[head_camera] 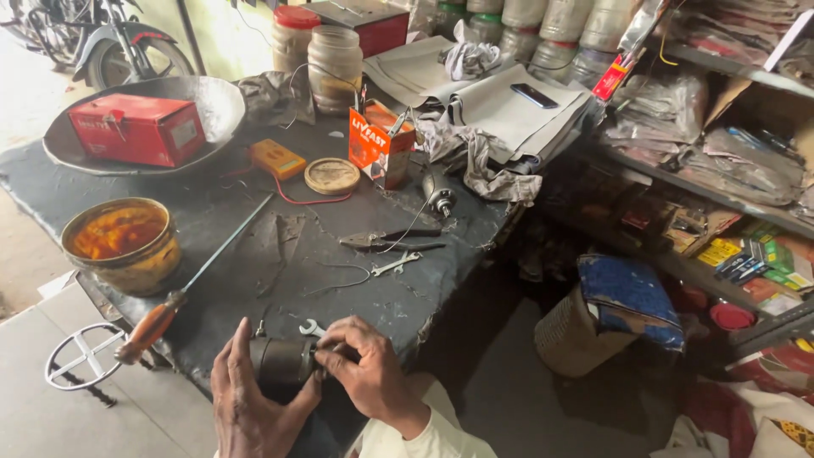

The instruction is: The person sits at a cluttered workbench repairing a cylindrical starter motor. They hold the motor, turn it over, use a wrench and screwdriver on its end, manipulate its internal parts and wires, and work on the assembly throughout the clip.

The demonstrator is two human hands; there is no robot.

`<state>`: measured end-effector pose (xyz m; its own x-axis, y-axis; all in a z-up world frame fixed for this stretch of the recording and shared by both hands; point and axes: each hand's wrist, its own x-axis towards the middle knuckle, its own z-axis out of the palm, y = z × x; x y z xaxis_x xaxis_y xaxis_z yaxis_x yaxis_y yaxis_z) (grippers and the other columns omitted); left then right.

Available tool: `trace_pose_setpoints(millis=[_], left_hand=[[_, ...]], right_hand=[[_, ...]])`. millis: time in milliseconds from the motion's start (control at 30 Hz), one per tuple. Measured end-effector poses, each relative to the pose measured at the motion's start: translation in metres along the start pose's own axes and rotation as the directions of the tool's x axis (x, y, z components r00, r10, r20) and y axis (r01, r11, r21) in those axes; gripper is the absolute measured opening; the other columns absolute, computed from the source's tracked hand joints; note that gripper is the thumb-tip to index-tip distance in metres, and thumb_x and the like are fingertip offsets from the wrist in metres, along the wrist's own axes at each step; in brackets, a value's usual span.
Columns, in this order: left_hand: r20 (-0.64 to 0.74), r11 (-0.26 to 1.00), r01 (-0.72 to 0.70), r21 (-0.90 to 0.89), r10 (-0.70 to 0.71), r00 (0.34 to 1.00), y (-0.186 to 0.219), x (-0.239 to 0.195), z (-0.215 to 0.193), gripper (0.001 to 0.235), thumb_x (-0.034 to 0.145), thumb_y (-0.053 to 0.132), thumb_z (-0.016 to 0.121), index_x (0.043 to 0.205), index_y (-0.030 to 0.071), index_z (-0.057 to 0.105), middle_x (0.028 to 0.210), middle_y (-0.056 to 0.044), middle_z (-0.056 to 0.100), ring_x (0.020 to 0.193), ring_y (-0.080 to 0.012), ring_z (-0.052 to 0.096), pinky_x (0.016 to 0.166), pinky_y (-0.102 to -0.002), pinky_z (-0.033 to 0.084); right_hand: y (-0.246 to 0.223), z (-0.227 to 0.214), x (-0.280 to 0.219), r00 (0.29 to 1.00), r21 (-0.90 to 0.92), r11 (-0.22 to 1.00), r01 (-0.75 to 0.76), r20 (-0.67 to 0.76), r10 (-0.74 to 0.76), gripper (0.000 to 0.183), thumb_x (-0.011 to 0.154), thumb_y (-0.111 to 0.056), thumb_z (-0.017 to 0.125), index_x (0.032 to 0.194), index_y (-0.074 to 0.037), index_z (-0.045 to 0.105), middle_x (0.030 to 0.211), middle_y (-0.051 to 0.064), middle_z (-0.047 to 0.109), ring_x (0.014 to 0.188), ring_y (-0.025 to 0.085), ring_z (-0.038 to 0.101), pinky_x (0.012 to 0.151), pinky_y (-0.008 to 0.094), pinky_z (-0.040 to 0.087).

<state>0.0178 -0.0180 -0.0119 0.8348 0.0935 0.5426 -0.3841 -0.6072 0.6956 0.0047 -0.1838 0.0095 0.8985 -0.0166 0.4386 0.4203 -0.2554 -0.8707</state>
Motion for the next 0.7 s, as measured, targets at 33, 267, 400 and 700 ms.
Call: trace_pose_setpoints(millis=[33,267,400,700], left_hand=[[-0.003,1.0,-0.003,-0.002,0.003,1.0,0.0,0.0009,0.0001,0.117,0.049,0.029,0.091,0.15,0.003,0.037,0.135,-0.027,0.05,0.126,-0.0428,0.052,0.102,-0.051,0.045],[0.001,1.0,0.005,0.012,-0.005,1.0,-0.0018,0.0005,0.0015,0.12,0.046,0.028,0.092,0.149,0.004,0.037,0.135,-0.027,0.05,0.126,-0.0429,0.052,0.102,-0.051,0.046],[-0.019,1.0,-0.025,0.014,0.025,1.0,0.0,0.0008,0.0018,0.118,0.048,0.028,0.091,0.15,0.004,0.037,0.134,-0.027,0.051,0.126,-0.0429,0.053,0.103,-0.051,0.045],[0.018,1.0,0.006,-0.002,-0.006,1.0,0.0028,0.0033,-0.0025,0.118,0.048,0.028,0.091,0.149,0.001,0.037,0.133,-0.028,0.05,0.125,-0.0435,0.051,0.101,-0.052,0.045]], right_hand=[[0.0022,0.0009,0.0007,1.0,-0.002,1.0,0.004,-0.001,-0.004,0.011,0.094,-0.009,0.072,0.096,0.001,0.07,0.098,0.01,0.069,0.087,0.02,0.071,0.076,0.032,0.057],[0.006,0.0012,0.0015,0.999,-0.057,0.997,0.053,-0.009,-0.054,0.01,0.093,-0.007,0.073,0.097,0.001,0.069,0.099,0.009,0.069,0.088,0.019,0.07,0.077,0.031,0.056],[0.0008,-0.0006,0.0004,0.995,-0.082,0.992,0.097,-0.011,-0.098,0.01,0.093,-0.007,0.074,0.097,0.001,0.069,0.099,0.01,0.069,0.089,0.022,0.07,0.077,0.033,0.056],[0.0039,0.0003,0.0032,0.997,-0.084,0.993,0.079,-0.005,-0.079,0.01,0.095,-0.009,0.072,0.097,0.001,0.069,0.097,0.011,0.07,0.086,0.021,0.071,0.076,0.032,0.057]])
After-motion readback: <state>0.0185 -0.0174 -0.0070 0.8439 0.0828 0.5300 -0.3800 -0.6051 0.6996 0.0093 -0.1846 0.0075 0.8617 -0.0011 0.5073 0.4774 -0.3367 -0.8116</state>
